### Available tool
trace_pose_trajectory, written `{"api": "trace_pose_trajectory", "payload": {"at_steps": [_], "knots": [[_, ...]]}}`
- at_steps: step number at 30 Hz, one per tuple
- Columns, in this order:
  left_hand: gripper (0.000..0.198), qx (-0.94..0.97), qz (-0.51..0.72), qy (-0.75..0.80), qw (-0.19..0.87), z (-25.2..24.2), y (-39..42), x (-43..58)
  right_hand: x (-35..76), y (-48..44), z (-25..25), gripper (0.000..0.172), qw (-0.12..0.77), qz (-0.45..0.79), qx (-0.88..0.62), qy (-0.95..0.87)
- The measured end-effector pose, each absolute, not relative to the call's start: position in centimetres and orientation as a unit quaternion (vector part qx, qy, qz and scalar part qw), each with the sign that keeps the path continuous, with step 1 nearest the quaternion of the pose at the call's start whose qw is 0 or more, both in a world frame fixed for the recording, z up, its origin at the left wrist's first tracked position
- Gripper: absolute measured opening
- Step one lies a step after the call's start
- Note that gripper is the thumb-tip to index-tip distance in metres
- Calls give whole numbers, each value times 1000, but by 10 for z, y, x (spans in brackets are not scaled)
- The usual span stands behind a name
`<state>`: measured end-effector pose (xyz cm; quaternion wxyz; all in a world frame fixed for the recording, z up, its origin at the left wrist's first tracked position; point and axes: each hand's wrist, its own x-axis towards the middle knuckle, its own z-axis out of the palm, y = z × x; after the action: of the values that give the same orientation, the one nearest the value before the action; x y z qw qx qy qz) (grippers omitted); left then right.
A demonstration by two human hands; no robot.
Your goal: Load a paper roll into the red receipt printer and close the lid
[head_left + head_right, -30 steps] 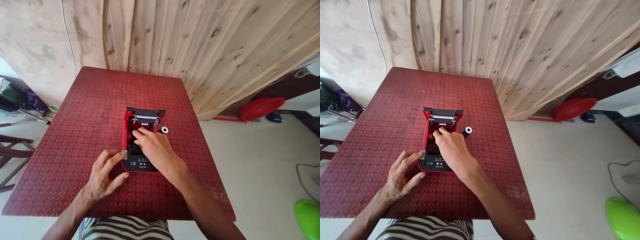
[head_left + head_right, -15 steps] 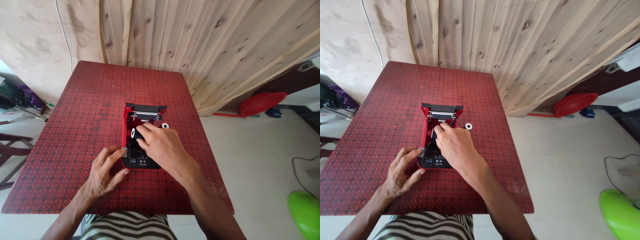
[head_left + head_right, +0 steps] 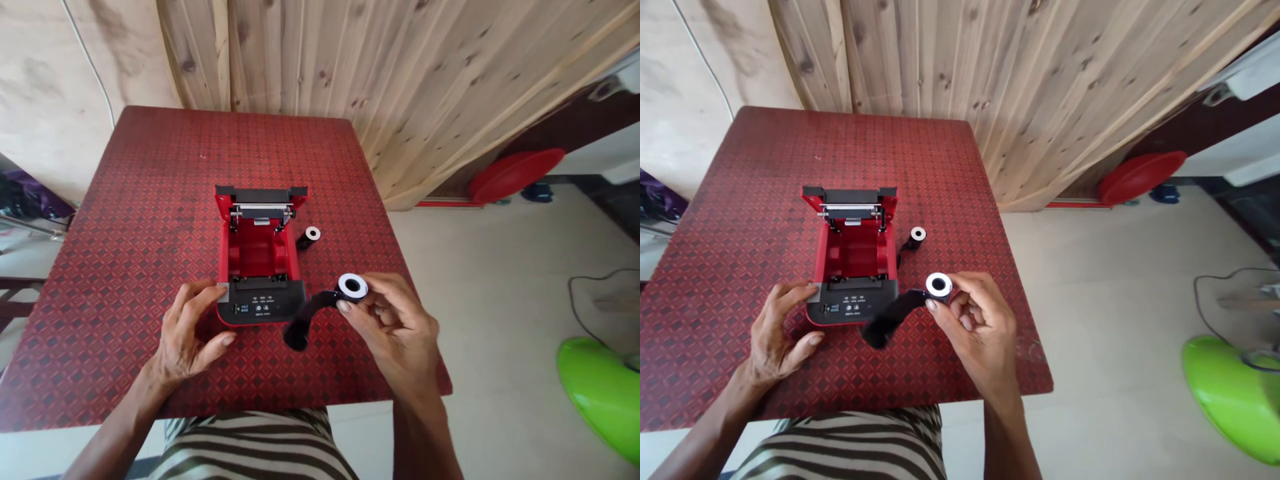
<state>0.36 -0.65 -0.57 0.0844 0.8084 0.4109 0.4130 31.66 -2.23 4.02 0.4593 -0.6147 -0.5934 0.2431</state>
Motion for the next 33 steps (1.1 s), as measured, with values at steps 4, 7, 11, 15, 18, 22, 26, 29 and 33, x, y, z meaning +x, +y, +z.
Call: {"api": "trace_pose_trajectory", "payload": {"at_steps": [4, 7, 11, 15, 18, 22, 26, 29, 33], "knots": [[54, 811, 416, 406, 59, -7, -3, 2, 319, -29, 16, 21, 484, 279, -614, -558], [57, 812, 422, 400, 52, -10, -1, 0, 318, -28, 10, 22, 472, 292, -614, -561], [60, 816, 425, 387, 58, -14, 1, -2, 316, -23, 9, 19, 438, 291, -611, -591], [60, 818, 427, 382, 59, -15, 1, -2, 312, -15, 9, 22, 420, 267, -591, -635], [60, 819, 426, 380, 57, -14, 2, -2, 309, -9, 7, 25, 411, 247, -567, -670], [61, 823, 422, 375, 57, -14, 2, -2, 303, -1, -2, 28, 415, 257, -545, -682], [61, 824, 419, 377, 60, -14, 2, -2, 297, 3, -12, 28, 412, 270, -543, -680], [61, 824, 420, 376, 63, -13, 2, -2, 295, 5, -16, 26, 413, 273, -543, -678], [61, 823, 421, 378, 59, -13, 2, -1, 295, 6, -18, 25, 409, 281, -537, -683]]}}
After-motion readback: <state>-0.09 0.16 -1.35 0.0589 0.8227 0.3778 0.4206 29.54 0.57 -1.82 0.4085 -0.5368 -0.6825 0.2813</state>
